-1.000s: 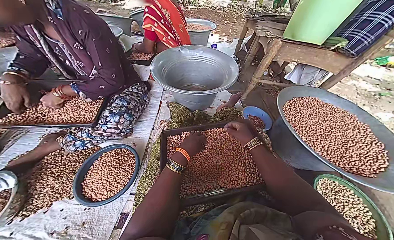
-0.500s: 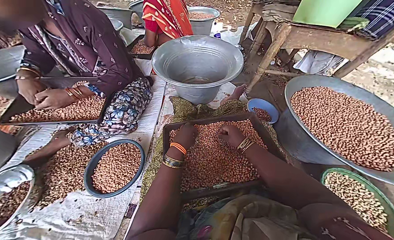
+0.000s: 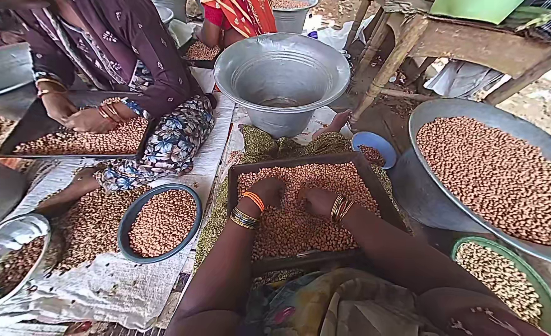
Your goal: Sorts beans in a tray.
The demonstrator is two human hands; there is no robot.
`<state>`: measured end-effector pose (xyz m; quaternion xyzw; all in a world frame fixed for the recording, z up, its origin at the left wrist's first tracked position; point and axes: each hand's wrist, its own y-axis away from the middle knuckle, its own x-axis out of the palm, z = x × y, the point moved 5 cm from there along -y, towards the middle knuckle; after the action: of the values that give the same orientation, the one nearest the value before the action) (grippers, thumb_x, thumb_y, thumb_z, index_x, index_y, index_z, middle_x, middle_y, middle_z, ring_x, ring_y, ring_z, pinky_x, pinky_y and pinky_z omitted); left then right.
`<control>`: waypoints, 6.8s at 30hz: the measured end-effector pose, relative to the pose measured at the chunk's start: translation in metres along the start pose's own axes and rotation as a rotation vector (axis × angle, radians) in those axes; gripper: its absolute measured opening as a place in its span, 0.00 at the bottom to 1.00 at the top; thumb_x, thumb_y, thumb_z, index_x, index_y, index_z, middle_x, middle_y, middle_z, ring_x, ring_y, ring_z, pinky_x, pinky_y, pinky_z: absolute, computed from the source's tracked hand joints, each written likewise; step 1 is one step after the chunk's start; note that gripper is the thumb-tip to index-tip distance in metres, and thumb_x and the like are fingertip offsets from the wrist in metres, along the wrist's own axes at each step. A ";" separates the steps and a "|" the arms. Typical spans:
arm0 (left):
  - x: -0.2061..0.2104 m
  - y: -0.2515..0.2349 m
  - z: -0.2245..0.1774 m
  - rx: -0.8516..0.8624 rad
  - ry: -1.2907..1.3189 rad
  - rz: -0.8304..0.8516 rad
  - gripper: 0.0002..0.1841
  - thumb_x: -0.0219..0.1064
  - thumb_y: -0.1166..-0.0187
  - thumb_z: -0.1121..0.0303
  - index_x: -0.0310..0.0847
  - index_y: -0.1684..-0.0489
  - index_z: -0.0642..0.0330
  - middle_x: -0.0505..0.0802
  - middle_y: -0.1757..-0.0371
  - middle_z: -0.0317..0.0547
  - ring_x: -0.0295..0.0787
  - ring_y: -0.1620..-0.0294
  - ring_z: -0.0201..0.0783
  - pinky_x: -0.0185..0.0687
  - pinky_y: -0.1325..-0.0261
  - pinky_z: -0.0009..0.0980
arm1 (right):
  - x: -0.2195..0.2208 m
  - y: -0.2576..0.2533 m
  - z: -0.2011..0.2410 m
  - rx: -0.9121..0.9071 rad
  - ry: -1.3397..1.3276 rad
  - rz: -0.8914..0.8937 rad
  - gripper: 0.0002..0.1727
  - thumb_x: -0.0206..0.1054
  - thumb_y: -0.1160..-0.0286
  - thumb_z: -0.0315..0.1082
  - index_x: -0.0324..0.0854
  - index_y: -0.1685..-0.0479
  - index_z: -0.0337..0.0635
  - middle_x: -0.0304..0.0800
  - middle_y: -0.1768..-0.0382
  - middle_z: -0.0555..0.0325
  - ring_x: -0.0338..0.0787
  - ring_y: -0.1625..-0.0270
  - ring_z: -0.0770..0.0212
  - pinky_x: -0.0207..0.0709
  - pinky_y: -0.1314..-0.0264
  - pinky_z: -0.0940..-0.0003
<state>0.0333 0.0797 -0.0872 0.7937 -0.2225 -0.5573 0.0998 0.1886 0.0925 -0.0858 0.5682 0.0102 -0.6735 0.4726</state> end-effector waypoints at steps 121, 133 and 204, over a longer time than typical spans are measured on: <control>-0.016 0.006 0.013 0.048 0.214 -0.324 0.08 0.70 0.20 0.72 0.89 0.49 0.64 0.94 0.57 0.57 0.93 0.54 0.56 0.86 0.45 0.60 | 0.028 0.011 0.039 -0.484 0.087 0.128 0.12 0.70 0.21 0.33 0.90 0.51 0.32 0.92 0.52 0.37 0.90 0.44 0.38 0.77 0.37 0.34; -0.032 0.018 0.033 -0.373 0.160 -0.546 0.12 0.69 0.18 0.66 0.90 0.52 0.67 0.92 0.44 0.66 0.87 0.35 0.66 0.78 0.31 0.66 | -0.036 0.007 -0.060 0.053 -0.155 -0.295 0.11 0.73 0.26 0.29 0.91 0.47 0.38 0.93 0.52 0.42 0.90 0.47 0.44 0.79 0.38 0.41; -0.031 0.003 0.029 -0.083 0.284 -0.418 0.14 0.62 0.13 0.68 0.86 0.39 0.65 0.88 0.31 0.60 0.82 0.25 0.54 0.74 0.20 0.52 | 0.039 -0.009 0.075 -0.493 0.183 0.406 0.19 0.57 0.08 0.36 0.87 0.40 0.30 0.90 0.45 0.30 0.87 0.37 0.32 0.71 0.32 0.31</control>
<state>-0.0028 0.0944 -0.0704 0.8880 -0.0142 -0.4574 0.0450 0.1299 0.0316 -0.0944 0.4854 0.1016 -0.4889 0.7177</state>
